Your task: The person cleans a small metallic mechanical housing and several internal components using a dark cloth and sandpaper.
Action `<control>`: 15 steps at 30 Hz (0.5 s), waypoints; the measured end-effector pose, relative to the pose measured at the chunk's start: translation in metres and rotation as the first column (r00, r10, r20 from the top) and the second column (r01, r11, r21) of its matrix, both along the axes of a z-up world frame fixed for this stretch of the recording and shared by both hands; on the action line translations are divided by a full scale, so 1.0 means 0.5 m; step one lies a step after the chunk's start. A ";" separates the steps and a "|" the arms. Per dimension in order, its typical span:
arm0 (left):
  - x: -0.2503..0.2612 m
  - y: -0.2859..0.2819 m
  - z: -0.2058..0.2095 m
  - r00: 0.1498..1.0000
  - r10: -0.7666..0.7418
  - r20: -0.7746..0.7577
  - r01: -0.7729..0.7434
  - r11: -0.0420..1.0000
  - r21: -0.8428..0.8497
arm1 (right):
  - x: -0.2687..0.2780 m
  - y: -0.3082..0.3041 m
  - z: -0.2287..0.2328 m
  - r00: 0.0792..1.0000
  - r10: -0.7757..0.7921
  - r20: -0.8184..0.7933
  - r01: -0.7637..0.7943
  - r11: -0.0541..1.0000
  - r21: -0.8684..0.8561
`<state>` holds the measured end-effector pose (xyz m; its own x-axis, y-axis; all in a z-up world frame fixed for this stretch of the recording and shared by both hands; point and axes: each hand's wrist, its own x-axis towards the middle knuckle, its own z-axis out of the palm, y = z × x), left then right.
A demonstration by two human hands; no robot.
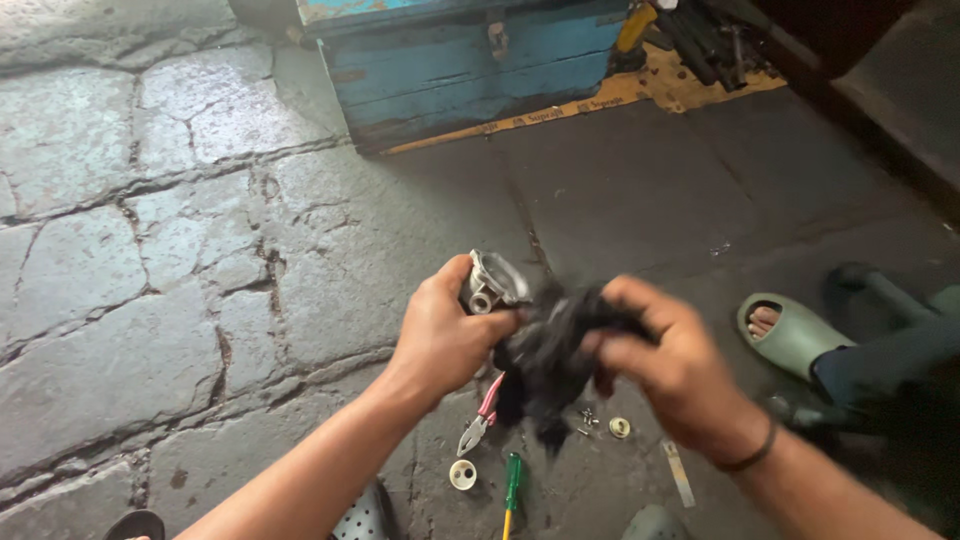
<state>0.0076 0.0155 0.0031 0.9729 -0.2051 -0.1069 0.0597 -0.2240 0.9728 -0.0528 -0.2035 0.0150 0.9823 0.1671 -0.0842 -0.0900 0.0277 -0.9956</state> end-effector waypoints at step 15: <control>-0.058 -0.057 0.008 0.883 -0.469 -0.005 0.439 0.822 0.362 | -0.018 -0.001 0.017 0.990 0.083 0.110 -0.044 0.946 -0.321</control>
<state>-0.0212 -0.0130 0.0073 0.7866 -0.5909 -0.1790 -0.2067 -0.5252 0.8255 -0.0620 -0.2040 0.0237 0.9767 0.2133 -0.0251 0.0395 -0.2933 -0.9552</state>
